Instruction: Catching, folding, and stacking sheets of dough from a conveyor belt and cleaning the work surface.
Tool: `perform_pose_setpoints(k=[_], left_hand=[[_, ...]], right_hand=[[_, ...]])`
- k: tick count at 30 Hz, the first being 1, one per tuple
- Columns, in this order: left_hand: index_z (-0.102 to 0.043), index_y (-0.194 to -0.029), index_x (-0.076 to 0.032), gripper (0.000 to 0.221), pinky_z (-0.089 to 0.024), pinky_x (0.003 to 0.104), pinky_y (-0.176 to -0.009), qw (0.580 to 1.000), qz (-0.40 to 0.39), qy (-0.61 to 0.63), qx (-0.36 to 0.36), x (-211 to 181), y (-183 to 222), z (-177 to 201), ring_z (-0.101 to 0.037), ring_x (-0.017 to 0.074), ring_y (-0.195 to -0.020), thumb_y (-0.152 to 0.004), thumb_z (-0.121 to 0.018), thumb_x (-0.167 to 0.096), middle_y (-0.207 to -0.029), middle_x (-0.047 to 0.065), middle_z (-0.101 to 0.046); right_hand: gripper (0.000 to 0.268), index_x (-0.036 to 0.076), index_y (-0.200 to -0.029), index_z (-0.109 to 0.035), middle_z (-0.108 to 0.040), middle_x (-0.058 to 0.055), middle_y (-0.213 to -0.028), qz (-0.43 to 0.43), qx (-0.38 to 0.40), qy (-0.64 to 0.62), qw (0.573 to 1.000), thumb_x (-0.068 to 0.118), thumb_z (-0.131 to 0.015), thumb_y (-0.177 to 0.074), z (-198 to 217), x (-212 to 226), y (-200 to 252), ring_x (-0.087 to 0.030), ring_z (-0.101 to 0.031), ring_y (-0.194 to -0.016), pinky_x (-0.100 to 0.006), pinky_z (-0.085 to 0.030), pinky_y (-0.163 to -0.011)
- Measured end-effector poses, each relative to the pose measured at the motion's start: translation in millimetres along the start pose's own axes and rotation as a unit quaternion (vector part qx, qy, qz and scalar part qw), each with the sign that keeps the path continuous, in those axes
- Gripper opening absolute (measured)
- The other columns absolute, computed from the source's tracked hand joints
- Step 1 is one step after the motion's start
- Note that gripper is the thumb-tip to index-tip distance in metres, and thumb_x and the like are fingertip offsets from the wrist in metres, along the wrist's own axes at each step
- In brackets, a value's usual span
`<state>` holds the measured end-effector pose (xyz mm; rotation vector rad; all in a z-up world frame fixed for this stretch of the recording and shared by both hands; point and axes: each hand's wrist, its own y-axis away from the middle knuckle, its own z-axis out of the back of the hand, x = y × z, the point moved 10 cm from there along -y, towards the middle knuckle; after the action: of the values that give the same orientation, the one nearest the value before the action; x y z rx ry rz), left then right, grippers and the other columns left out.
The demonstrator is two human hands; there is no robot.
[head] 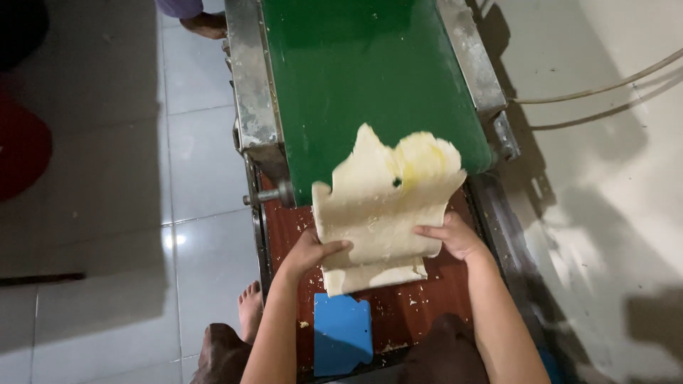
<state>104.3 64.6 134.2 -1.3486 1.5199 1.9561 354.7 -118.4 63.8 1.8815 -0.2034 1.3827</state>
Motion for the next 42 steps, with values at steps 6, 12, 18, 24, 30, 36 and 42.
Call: perform_pose_setpoints(k=[6,12,18,24,30,36,42], left_hand=[[-0.076,-0.100,-0.008,0.053,-0.060,0.048,-0.083,0.954,0.119,-0.237,-0.141,161,-67,31,-0.074,0.0356,-0.099,-0.082,-0.070,-0.057,-0.095,0.018,-0.076],[-0.052,-0.144,-0.003,0.089,-0.046,0.051,-0.110,0.960,0.134,0.077,-0.233,167,-42,37,-0.054,0.0421,-0.134,-0.095,-0.047,-0.077,-0.139,0.029,-0.059],[-0.059,-0.137,0.003,0.105,-0.049,0.048,-0.110,0.956,0.180,-0.022,-0.230,197,-71,26,-0.058,0.0366,-0.131,-0.066,-0.087,-0.068,-0.133,0.027,-0.065],[-0.038,-0.152,0.003,0.118,-0.048,0.042,-0.112,0.925,0.299,0.056,-0.230,154,-54,18,-0.055,0.0345,-0.134,-0.062,-0.080,-0.062,-0.155,0.017,-0.046],[-0.056,-0.146,-0.003,0.083,-0.041,0.046,-0.116,0.930,0.296,0.110,-0.189,86,-36,-10,-0.051,0.0336,-0.141,-0.076,-0.069,-0.047,-0.153,0.013,-0.054],[0.000,-0.159,0.000,0.127,-0.026,0.050,-0.125,0.936,0.261,0.138,-0.192,96,-35,-22,-0.032,0.0360,-0.151,-0.066,-0.073,-0.048,-0.165,0.018,-0.027],[-0.075,-0.116,0.000,0.056,-0.062,0.042,-0.085,0.960,0.175,0.202,-0.078,55,-41,-128,-0.075,0.0296,-0.094,-0.066,-0.085,-0.022,-0.111,0.019,-0.080]], right_hand=[[0.039,0.008,-0.114,-0.078,-0.077,-0.015,-0.105,-0.123,-0.105,0.352,0.922,0.015,-0.076,-0.076,32,-96,-29,-0.035,-0.075,-0.093,-0.048,-0.065,-0.061],[0.112,-0.011,-0.142,-0.047,-0.052,-0.033,-0.141,-0.169,-0.177,0.141,0.959,0.071,-0.082,-0.075,48,-103,-21,-0.045,-0.058,-0.123,-0.054,-0.056,-0.091],[0.081,-0.011,-0.124,-0.068,-0.065,-0.029,-0.131,-0.224,-0.153,0.269,0.924,0.046,-0.088,-0.069,-10,-49,6,-0.040,-0.060,-0.127,-0.048,-0.051,-0.103],[0.079,0.014,-0.123,-0.076,-0.065,-0.008,-0.141,-0.240,-0.111,0.173,0.949,0.054,-0.083,-0.055,5,-92,-42,-0.025,-0.055,-0.137,-0.043,-0.041,-0.117],[0.067,0.019,-0.133,-0.070,-0.038,-0.003,-0.163,-0.198,-0.004,0.096,0.975,0.046,-0.074,-0.071,4,-121,-68,-0.023,-0.036,-0.151,-0.044,-0.024,-0.125],[0.033,0.002,-0.109,-0.068,-0.076,-0.016,-0.097,-0.133,-0.013,-0.055,0.990,0.018,-0.077,-0.081,-4,-36,12,-0.031,-0.076,-0.089,-0.038,-0.063,-0.069],[0.052,-0.006,-0.112,-0.072,-0.074,-0.024,-0.096,-0.051,-0.240,-0.158,0.957,0.011,-0.079,-0.063,169,-114,90,-0.039,-0.070,-0.073,-0.048,-0.057,-0.064]])
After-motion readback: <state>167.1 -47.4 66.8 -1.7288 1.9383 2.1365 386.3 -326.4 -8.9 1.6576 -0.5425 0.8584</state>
